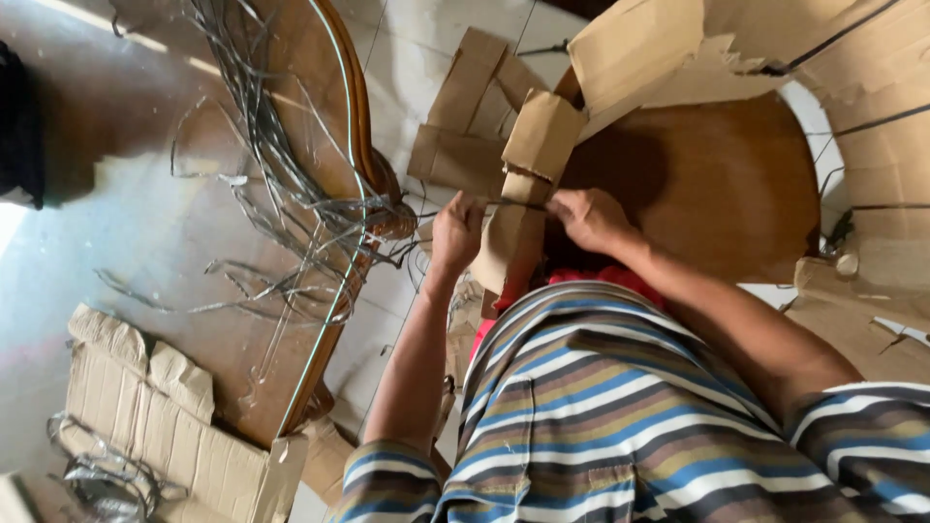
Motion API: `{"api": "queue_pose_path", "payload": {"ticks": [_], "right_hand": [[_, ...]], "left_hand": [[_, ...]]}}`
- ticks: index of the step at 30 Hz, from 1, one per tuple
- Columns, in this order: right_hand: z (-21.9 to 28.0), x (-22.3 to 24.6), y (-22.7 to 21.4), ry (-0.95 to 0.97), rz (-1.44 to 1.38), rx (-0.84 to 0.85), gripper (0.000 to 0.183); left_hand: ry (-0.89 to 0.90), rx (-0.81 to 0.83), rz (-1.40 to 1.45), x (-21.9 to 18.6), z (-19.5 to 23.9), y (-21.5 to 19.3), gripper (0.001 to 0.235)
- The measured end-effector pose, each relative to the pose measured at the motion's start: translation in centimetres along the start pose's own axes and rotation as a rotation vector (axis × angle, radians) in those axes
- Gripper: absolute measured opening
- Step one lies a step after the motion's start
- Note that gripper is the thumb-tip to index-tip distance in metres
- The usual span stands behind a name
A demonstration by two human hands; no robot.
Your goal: Wrapping a wooden chair back with cardboard strips and securing them with wire ties for protection.
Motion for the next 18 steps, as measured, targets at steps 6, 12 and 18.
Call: {"api": "queue_pose_path", "payload": {"ticks": [6,12,18], "right_hand": [[-0.2,-3.6,-1.3,0.290,-0.684,-0.144,0.028],[-0.4,-4.8,-1.2,0.312,-1.312,-0.321,0.029],[-0.5,-5.8,-1.0,0.328,-1.616,-0.424,0.024]], "left_hand": [[-0.198,-0.081,0.774,-4.8,-0.3,-3.0,0.027],[0.008,-0.055,0.766,-5.7,-1.8,-0.2,0.034],[0.070,-0.084,0.280,-7.2,-1.9,-0.7,0.020]]}}
Point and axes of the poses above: each hand's wrist, its own z-axis away from the middle knuckle, its own y-axis out of the palm, x = y × z, the point moved 8 cm from there along -z, towards the middle knuckle, and after that the axes turned 10 degrees about -z, right-handed, at the moved point
